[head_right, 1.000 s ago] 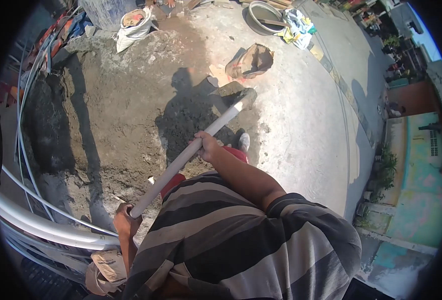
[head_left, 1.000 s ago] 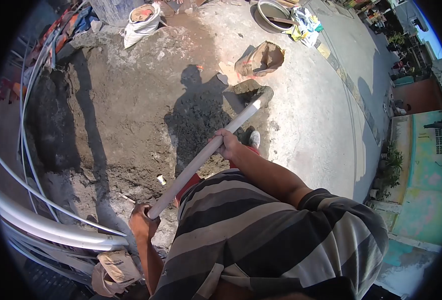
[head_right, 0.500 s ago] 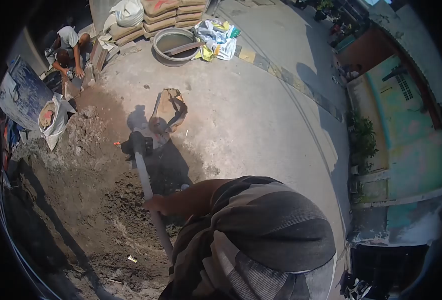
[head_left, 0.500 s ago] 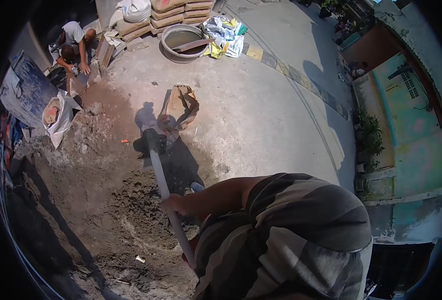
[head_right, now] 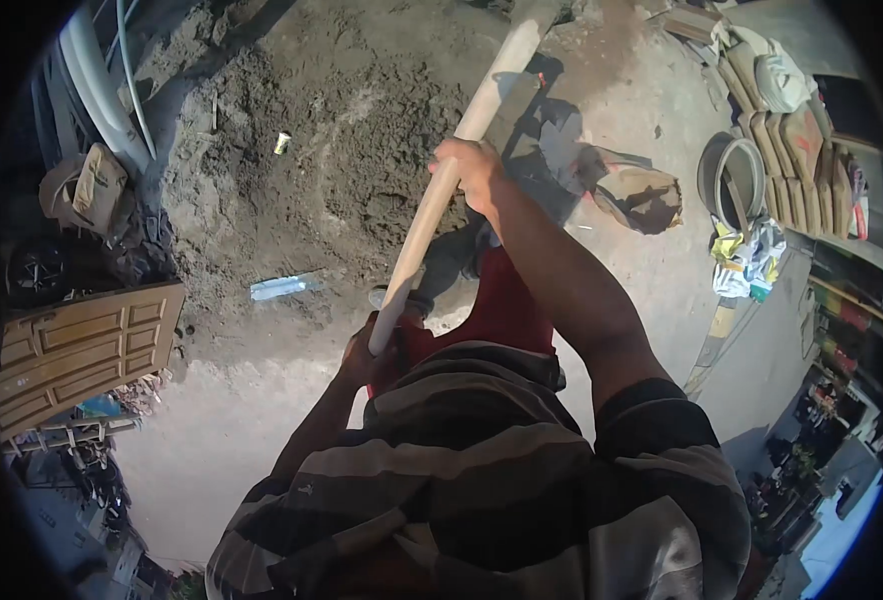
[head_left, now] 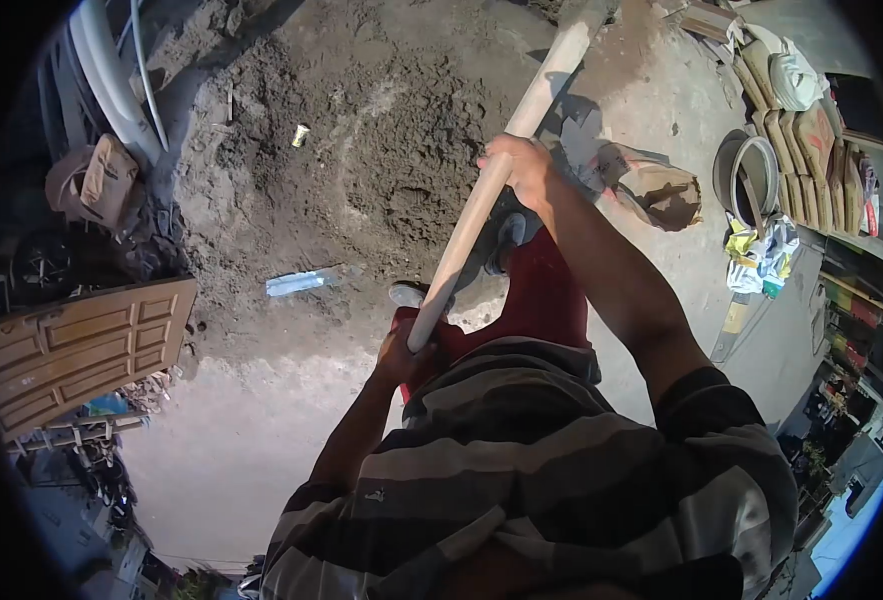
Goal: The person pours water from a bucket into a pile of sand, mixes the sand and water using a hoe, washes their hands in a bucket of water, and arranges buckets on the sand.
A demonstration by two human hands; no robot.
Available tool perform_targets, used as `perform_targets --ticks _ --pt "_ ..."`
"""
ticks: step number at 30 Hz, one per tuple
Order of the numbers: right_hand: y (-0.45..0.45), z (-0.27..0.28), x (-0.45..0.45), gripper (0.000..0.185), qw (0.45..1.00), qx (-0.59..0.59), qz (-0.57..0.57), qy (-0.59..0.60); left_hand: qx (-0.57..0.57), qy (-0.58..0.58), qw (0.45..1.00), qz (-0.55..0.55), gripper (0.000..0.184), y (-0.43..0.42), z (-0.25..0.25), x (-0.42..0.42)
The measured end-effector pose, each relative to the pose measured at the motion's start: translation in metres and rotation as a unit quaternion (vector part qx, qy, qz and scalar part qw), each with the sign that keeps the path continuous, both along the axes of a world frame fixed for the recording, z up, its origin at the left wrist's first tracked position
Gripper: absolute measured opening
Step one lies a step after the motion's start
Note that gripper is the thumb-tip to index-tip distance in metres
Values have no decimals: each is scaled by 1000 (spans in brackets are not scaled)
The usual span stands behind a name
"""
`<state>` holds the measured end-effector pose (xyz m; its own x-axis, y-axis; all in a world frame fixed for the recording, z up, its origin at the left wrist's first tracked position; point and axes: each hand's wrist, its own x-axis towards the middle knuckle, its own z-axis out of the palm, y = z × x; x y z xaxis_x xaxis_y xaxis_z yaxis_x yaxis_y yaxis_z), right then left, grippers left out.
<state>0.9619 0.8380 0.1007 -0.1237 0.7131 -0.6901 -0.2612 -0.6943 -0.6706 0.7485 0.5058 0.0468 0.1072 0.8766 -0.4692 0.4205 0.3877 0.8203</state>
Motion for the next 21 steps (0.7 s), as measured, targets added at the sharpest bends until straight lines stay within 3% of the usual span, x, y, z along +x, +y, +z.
perform_targets --ticks 1,3,5,9,11,13,14,16,18,20,21 --pt "20 -5 -3 30 1000 13 2 10 -5 -76 997 25 42 13 -23 21" --pt "65 -16 -13 19 999 37 26 9 -133 -122 983 -17 44 70 -10 59" --pt "112 -45 -30 21 992 57 34 -110 -94 -179 978 50 45 100 -49 102" --pt "170 -197 -53 20 962 94 144 -213 -170 -223 939 199 30 149 -150 171" --pt "136 -294 -56 28 945 49 197 -257 -206 -262 901 277 22 131 -198 217" --pt "64 -406 -23 37 885 9 335 -324 -263 -276 847 371 24 73 -240 297" --pt "30 -426 -13 40 877 -24 338 -340 -280 -286 836 376 24 55 -247 318" --pt "8 -432 3 41 872 -35 354 -336 -380 -277 804 365 23 29 -254 334" --pt "-15 -407 31 35 899 -28 337 -280 -400 -291 793 357 23 13 -242 356" --pt "-23 -373 42 29 922 -2 299 -244 -396 -297 800 340 22 12 -243 348" --pt "-17 -354 42 27 931 19 293 -217 -364 -250 838 322 24 15 -243 349"
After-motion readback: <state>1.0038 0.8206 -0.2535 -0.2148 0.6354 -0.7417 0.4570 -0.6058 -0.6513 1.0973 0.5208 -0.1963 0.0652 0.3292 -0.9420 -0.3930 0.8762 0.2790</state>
